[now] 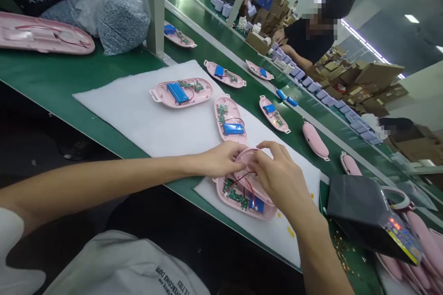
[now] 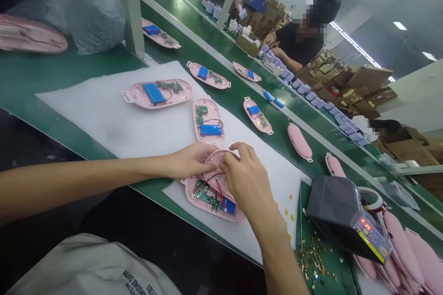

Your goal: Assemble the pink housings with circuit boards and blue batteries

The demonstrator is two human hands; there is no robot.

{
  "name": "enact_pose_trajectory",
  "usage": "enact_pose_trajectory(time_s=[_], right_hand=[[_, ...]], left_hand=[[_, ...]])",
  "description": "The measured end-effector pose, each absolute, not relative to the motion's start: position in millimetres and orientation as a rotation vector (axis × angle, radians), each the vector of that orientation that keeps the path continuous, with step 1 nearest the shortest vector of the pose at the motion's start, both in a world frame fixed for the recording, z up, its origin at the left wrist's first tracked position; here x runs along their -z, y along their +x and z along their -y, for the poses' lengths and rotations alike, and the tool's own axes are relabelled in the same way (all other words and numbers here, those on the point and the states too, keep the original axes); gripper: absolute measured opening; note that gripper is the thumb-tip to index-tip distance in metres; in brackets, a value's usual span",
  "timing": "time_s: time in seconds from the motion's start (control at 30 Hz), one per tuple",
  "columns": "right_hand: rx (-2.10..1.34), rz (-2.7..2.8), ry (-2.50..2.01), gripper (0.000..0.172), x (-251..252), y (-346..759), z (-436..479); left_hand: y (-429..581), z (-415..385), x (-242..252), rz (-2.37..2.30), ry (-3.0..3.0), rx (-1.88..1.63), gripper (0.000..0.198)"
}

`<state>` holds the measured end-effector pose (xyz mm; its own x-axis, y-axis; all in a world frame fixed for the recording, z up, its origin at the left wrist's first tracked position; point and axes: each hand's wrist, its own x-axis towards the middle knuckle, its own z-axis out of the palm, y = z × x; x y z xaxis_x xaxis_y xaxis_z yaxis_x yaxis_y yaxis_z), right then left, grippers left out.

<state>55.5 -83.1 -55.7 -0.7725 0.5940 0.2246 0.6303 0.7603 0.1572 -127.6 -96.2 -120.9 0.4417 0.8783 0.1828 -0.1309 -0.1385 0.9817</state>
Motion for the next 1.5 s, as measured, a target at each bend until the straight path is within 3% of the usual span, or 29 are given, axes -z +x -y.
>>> enact_pose_trajectory(time_s=[0.13,0.23,0.37,0.47,0.63,0.73,0.77,0.83,0.87,0.9,1.0,1.07,1.13,1.2,1.37,1.5], right_hand=[[0.344,2.652,-1.219,0.023,49,53,82],[-0.031,2.466,-1.582,0.031,41,66,72],[-0.457,2.415,-1.479,0.019,37,85,71],[-0.256,2.395,-1.214,0.013,44,88,93],[0.579,2.336,-0.857,0.023,70,90,133],[0.560,2.476,-0.916,0.003,85,92,147],[0.452,2.542,-0.985,0.022,88,92,147],[0.220,2.651,-1.094,0.078,91,90,138],[0.122,2.701,-1.115,0.097,91,88,130],[0.047,2.751,-1.114,0.104,91,87,123],[-0.131,2.817,-1.098,0.098,87,88,110],[-0.244,2.671,-1.185,0.103,85,103,112],[-0.323,2.418,-1.360,0.106,81,132,112],[-0.283,2.153,-1.594,0.097,73,167,97],[-0.095,1.737,-2.122,0.079,46,212,-26],[-0.184,1.720,-2.150,0.069,38,183,-129]], left_hand=[[-128,100,120,-0.730,1.426,-1.026,0.010],[-128,104,117,-0.862,1.506,-1.046,0.018],[-127,108,111,-0.926,1.588,-1.095,0.024],[-127,113,109,-0.918,1.753,-1.123,0.026],[-143,120,119,-0.898,2.153,-0.807,0.040],[-157,126,120,-0.894,2.409,-0.763,0.051],[-161,125,116,-0.947,2.472,-0.783,0.053],[-161,107,101,-1.016,2.547,-0.793,0.050],[-157,89,90,-1.015,2.562,-0.778,0.045],[-149,64,77,-0.994,2.576,-0.735,0.041],[-106,-34,39,-1.004,2.643,-0.484,0.042],[-68,-100,27,-1.041,2.672,-0.432,0.047],[-34,-153,29,-1.071,2.678,-0.358,0.049],[-10,-188,39,-1.119,2.658,-0.297,0.047],[-16,-207,37,-1.134,2.663,-0.167,0.034],[-76,-159,-3,-1.312,2.712,-0.325,0.050]])
